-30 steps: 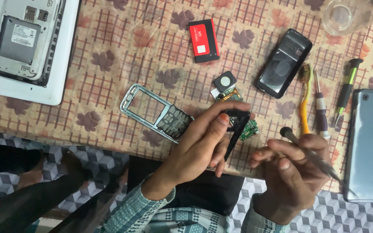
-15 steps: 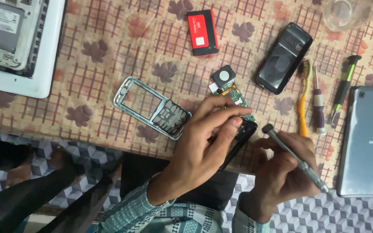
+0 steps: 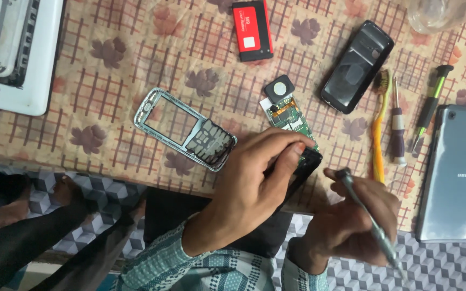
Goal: The person disassembles a mobile phone, removes the battery and internal components, and uses a screwdriver and brush to clean the circuit board and casing. They then reassemble the phone by placing the circuit board back into the frame and securing the back cover.
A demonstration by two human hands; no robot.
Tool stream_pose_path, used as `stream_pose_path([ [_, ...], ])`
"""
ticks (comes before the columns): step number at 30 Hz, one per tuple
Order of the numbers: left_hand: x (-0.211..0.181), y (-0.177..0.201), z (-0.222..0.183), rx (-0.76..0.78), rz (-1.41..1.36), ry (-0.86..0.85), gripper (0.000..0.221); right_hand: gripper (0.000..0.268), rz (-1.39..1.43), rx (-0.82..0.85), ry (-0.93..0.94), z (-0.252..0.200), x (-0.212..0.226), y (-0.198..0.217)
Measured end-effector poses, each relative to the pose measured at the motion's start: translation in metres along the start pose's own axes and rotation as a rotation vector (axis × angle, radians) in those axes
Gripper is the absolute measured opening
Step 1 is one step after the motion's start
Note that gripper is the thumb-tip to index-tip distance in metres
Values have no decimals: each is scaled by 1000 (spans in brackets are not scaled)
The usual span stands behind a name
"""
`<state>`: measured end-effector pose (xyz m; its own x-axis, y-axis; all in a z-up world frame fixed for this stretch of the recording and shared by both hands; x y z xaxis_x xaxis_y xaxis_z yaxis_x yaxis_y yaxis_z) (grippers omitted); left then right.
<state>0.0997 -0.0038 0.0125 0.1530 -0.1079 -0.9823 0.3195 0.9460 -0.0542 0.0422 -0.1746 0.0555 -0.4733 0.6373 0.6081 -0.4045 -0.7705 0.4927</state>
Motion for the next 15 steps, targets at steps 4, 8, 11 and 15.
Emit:
stream_pose_path([
  [4,1,1,0,-15,-62,4,18,36,-85,159,-14,1,2,-11],
  [8,-1,2,2,-23,-15,64,18,39,31,104,-9,0,4,-6],
  [11,3,1,1,-2,-87,46,18,36,-17,145,-17,0,2,-9],
  [15,-4,4,1,-26,-21,-24,17,28,-52,133,-42,1,-1,-8],
])
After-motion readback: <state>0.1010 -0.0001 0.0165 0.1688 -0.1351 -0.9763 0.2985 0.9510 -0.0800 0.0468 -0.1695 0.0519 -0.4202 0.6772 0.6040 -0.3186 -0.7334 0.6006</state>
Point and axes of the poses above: each hand's wrist, its own z-axis towards the middle knuckle, its own y-axis out of the back of the hand, x = y × z, the point moved 10 cm from there along z, towards the middle knuckle, and after that the axes turned 15 degrees about x, right-handed, at the moved point
